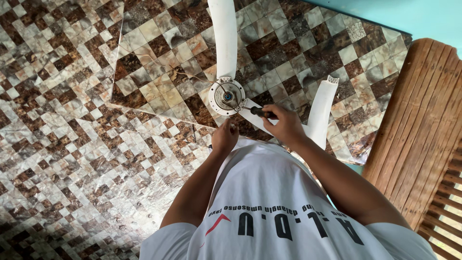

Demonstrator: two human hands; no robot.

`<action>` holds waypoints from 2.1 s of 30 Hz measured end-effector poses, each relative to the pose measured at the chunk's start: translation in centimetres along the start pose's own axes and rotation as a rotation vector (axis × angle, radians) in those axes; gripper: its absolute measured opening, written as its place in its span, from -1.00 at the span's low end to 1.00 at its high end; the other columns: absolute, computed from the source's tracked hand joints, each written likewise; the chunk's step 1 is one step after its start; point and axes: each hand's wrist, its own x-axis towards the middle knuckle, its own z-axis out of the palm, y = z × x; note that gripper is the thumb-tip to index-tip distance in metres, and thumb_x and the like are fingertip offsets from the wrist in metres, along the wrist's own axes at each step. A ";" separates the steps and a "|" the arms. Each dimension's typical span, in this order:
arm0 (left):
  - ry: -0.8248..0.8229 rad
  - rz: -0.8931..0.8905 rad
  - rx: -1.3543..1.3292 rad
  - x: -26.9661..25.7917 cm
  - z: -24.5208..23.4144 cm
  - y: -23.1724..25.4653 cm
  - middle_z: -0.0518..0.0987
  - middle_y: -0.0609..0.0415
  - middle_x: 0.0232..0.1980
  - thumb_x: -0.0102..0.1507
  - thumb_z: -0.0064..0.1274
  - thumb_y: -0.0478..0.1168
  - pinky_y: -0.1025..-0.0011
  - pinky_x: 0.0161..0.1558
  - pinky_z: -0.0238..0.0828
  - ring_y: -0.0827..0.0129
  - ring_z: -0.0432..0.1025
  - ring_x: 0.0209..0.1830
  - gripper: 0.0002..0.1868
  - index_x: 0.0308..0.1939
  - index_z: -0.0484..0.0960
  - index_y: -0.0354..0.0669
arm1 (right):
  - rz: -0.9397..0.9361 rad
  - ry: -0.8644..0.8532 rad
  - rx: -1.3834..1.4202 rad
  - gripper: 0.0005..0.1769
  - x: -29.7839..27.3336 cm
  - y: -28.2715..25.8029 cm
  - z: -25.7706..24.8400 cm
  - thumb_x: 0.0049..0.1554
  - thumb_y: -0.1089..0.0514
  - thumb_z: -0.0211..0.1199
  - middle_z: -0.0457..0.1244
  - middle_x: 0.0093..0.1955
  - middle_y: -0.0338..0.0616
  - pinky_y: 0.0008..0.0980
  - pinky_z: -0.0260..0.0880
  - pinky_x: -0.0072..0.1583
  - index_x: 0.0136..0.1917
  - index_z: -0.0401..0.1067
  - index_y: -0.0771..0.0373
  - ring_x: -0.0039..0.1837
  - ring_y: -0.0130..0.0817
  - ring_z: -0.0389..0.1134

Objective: The person uses a screwdriver to remove the screws securing the blades of a ceiling fan. They detach each blade one by one and set them aside on the tiled ceiling surface. The video shows the removal of three blades, leaving the fan motor housing exposed.

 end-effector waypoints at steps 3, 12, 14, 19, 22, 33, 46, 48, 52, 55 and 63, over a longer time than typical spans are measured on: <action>0.032 0.042 -0.063 0.9 1.3 -0.8 0.70 -0.07 -0.27 0.26 0.16 -0.10 0.10 -0.26 0.52 0.02 0.59 -0.30 -0.74 0.00 0.60 -0.03 | -0.026 0.069 0.016 -0.66 -0.5 -0.4 -1.3 0.09 0.27 0.45 0.44 0.04 -0.05 -0.39 0.56 0.08 0.13 0.47 0.29 0.07 -0.32 0.53; -0.446 -0.802 -1.395 7.9 8.4 -0.5 0.58 -0.02 -0.09 0.38 0.02 -0.02 0.19 -0.11 0.46 0.22 0.52 -0.20 -0.69 0.09 0.53 -0.10 | 0.176 0.316 0.082 -0.67 -4.4 -1.3 -4.8 0.11 0.33 0.44 0.43 0.09 -0.07 -0.45 0.56 0.16 0.14 0.48 0.34 0.11 -0.37 0.53; -0.475 -0.826 -1.463 8.8 9.3 0.5 0.59 -0.03 -0.03 0.37 0.02 0.00 0.21 -0.07 0.47 0.20 0.53 -0.12 -0.68 0.09 0.53 -0.09 | 0.227 0.368 0.085 -0.68 -5.5 -1.2 -5.3 0.11 0.34 0.44 0.44 0.11 -0.07 -0.46 0.56 0.16 0.14 0.48 0.34 0.12 -0.38 0.52; -0.490 -0.779 -1.455 11.0 11.5 3.8 0.60 -0.04 0.00 0.37 0.04 -0.27 0.37 0.05 0.58 0.28 0.54 -0.05 -0.75 0.11 0.60 -0.21 | 0.309 0.448 0.135 -0.65 -7.8 -0.7 -5.6 0.11 0.36 0.42 0.43 0.14 -0.04 -0.45 0.56 0.21 0.17 0.47 0.36 0.16 -0.37 0.51; -0.488 -0.718 -1.446 11.9 13.0 5.0 0.58 -0.03 0.01 0.40 0.03 -0.35 0.46 0.07 0.60 0.33 0.54 -0.04 -0.80 0.10 0.55 -0.31 | 0.331 0.489 0.174 -0.64 -8.5 -0.1 -5.9 0.12 0.37 0.41 0.42 0.14 -0.02 -0.43 0.56 0.22 0.19 0.46 0.37 0.16 -0.35 0.50; -0.305 -0.254 -0.163 14.8 16.8 9.9 0.69 0.00 -0.09 0.38 0.10 -0.12 0.27 -0.18 0.56 0.25 0.57 -0.21 -0.77 0.06 0.69 -0.07 | 0.399 0.554 0.065 -0.62 -10.2 4.2 -8.7 0.10 0.35 0.43 0.42 0.15 0.03 -0.39 0.59 0.21 0.18 0.46 0.37 0.16 -0.30 0.51; -0.127 0.067 0.048 16.0 20.4 8.8 0.62 -0.11 -0.17 0.32 0.18 -0.15 0.13 -0.27 0.55 0.07 0.53 -0.20 -0.80 -0.12 0.64 -0.22 | 0.428 0.485 0.071 -0.61 -12.2 8.6 -11.9 0.06 0.35 0.43 0.43 0.14 0.01 -0.40 0.59 0.20 0.17 0.47 0.37 0.13 -0.32 0.52; -0.150 -0.028 -0.038 14.9 19.4 8.3 0.62 -0.04 -0.21 0.34 0.11 -0.16 0.14 -0.26 0.54 0.10 0.54 -0.26 -0.84 -0.10 0.61 -0.17 | 0.411 0.466 0.074 -0.62 -12.1 9.2 -11.8 0.08 0.34 0.42 0.42 0.14 0.01 -0.41 0.59 0.18 0.17 0.48 0.37 0.14 -0.32 0.52; 0.008 0.175 -0.033 10.0 16.9 6.3 0.67 0.02 -0.23 0.36 0.13 -0.16 0.21 -0.15 0.52 0.15 0.55 -0.22 -0.87 -0.16 0.66 -0.13 | 0.377 0.427 0.130 -0.64 -11.4 10.0 -10.3 0.11 0.31 0.42 0.41 0.15 0.01 -0.41 0.54 0.17 0.18 0.47 0.36 0.17 -0.33 0.50; -0.194 0.031 -0.190 6.1 14.0 4.5 0.70 0.06 -0.20 0.21 0.20 -0.13 0.27 -0.12 0.52 0.29 0.59 -0.21 -0.75 -0.06 0.71 -0.08 | 0.409 0.390 0.199 -0.65 -9.9 10.0 -8.3 0.11 0.27 0.44 0.44 0.10 -0.02 -0.43 0.55 0.13 0.15 0.47 0.36 0.13 -0.35 0.52; -0.070 -0.058 -0.149 2.0 5.7 2.0 0.61 -0.22 0.01 0.18 0.17 -0.20 0.17 0.04 0.47 0.00 0.52 0.00 -0.46 0.25 0.51 -0.20 | 0.224 0.248 0.235 -0.67 -4.5 7.3 -1.8 0.12 0.23 0.47 0.45 0.00 -0.05 -0.45 0.56 0.03 0.12 0.48 0.36 0.02 -0.40 0.53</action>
